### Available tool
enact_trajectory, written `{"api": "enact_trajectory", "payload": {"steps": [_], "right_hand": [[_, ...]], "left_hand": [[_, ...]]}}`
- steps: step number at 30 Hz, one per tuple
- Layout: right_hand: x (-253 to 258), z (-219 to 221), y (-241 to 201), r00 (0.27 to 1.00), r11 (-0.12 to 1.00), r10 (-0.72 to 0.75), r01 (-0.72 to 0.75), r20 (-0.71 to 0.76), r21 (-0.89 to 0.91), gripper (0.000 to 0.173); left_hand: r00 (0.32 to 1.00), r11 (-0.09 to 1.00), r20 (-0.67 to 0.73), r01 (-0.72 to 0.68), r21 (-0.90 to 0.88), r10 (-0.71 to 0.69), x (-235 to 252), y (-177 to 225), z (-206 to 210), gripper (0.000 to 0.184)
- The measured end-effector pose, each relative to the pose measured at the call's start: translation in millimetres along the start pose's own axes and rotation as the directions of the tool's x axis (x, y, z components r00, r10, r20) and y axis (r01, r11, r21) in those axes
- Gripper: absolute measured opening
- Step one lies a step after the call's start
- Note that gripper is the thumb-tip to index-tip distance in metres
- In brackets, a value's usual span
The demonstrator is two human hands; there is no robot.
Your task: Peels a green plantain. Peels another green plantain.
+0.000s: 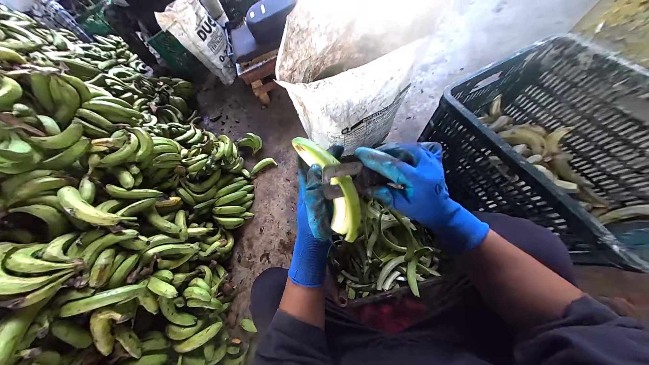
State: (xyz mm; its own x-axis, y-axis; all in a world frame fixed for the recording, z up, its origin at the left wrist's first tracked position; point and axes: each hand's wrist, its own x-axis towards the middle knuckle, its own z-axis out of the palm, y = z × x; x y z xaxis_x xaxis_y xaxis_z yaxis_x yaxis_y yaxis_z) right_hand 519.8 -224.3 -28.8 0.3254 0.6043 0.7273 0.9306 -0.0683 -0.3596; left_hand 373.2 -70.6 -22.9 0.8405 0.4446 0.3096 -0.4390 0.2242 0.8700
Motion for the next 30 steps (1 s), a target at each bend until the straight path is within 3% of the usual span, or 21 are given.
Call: {"api": "enact_trajectory", "payload": {"steps": [2, 5, 7, 8, 9, 11, 13, 15, 17, 20, 22, 24, 27, 29, 30], "right_hand": [[3.9, -3.6, 8.0, 1.000, 1.000, -0.018, 0.018, 0.022, 0.005, 0.052], [24.9, -11.9, 29.6, 0.964, 0.974, 0.229, -0.226, 0.136, -0.034, 0.044], [28.5, -13.3, 33.5, 0.893, 0.904, 0.424, -0.409, 0.153, -0.123, 0.043], [24.5, -12.1, 26.8, 0.897, 0.902, 0.425, -0.409, 0.120, -0.137, 0.044], [14.5, -8.3, 15.5, 0.934, 0.932, 0.350, -0.340, 0.067, -0.130, 0.046], [-10.4, 4.3, -7.6, 0.996, 0.992, 0.082, -0.084, -0.032, -0.090, 0.049], [-22.3, 14.9, -19.7, 0.990, 0.990, -0.113, 0.105, -0.084, -0.092, 0.045], [-17.3, 14.0, -19.4, 0.993, 0.993, -0.111, 0.109, -0.035, -0.048, 0.047], [-9.6, 10.2, -15.9, 0.999, 0.999, -0.034, 0.034, 0.026, 0.019, 0.050], [-13.7, 11.2, -12.5, 0.998, 0.998, -0.065, 0.066, -0.026, 0.013, 0.046], [-12.3, 11.5, -9.2, 0.999, 0.999, -0.047, 0.047, -0.004, 0.016, 0.045], [0.4, 9.9, 3.9, 0.986, 0.987, 0.134, -0.142, 0.104, 0.078, 0.047], [20.4, 5.3, 26.9, 0.860, 0.879, 0.450, -0.474, 0.242, 0.049, 0.045], [14.7, 3.5, 24.9, 0.876, 0.896, 0.437, -0.443, 0.202, -0.017, 0.047], [6.0, 2.1, 18.2, 0.932, 0.948, 0.316, -0.318, 0.177, -0.018, 0.047]], "left_hand": [[0.991, 0.988, 0.071, 0.105, 0.113, -0.113, -6.2, 4.3, -8.3, 0.066], [0.907, 0.923, 0.230, 0.297, 0.246, -0.353, -7.1, 11.5, -4.7, 0.074], [0.929, 0.947, 0.189, 0.309, 0.084, -0.319, -3.8, 2.2, 0.2, 0.066], [0.961, 0.960, 0.113, 0.262, -0.093, -0.252, 1.2, -2.7, 2.1, 0.054], [0.980, 0.945, -0.016, 0.188, -0.267, -0.200, 7.0, -4.8, 5.2, 0.039], [0.961, 0.887, -0.231, 0.030, -0.462, -0.153, 18.3, 0.7, 6.8, 0.043], [0.955, 0.758, -0.234, -0.015, -0.652, -0.182, 18.8, 5.0, 4.0, 0.051], [0.955, 0.653, -0.191, 0.004, -0.757, -0.227, 19.2, 4.0, 6.4, 0.048], [0.966, 0.752, -0.145, 0.066, -0.656, -0.212, 15.5, 6.2, 12.3, 0.036], [0.985, 0.974, -0.100, 0.118, -0.193, -0.139, 4.1, 10.0, 5.9, 0.041], [0.990, 0.986, -0.125, 0.083, 0.142, -0.065, -3.8, 8.8, 6.6, 0.036], [0.991, 0.946, -0.091, 0.119, 0.302, -0.096, -9.9, 5.2, 9.6, 0.047], [0.960, 0.916, -0.102, 0.281, 0.288, -0.262, -9.8, 6.3, 10.7, 0.055], [0.941, 0.945, -0.118, 0.324, 0.040, -0.317, -2.6, 9.4, 5.8, 0.049], [0.934, 0.936, -0.124, 0.315, -0.160, -0.335, 3.2, 11.1, 2.2, 0.051]]}}
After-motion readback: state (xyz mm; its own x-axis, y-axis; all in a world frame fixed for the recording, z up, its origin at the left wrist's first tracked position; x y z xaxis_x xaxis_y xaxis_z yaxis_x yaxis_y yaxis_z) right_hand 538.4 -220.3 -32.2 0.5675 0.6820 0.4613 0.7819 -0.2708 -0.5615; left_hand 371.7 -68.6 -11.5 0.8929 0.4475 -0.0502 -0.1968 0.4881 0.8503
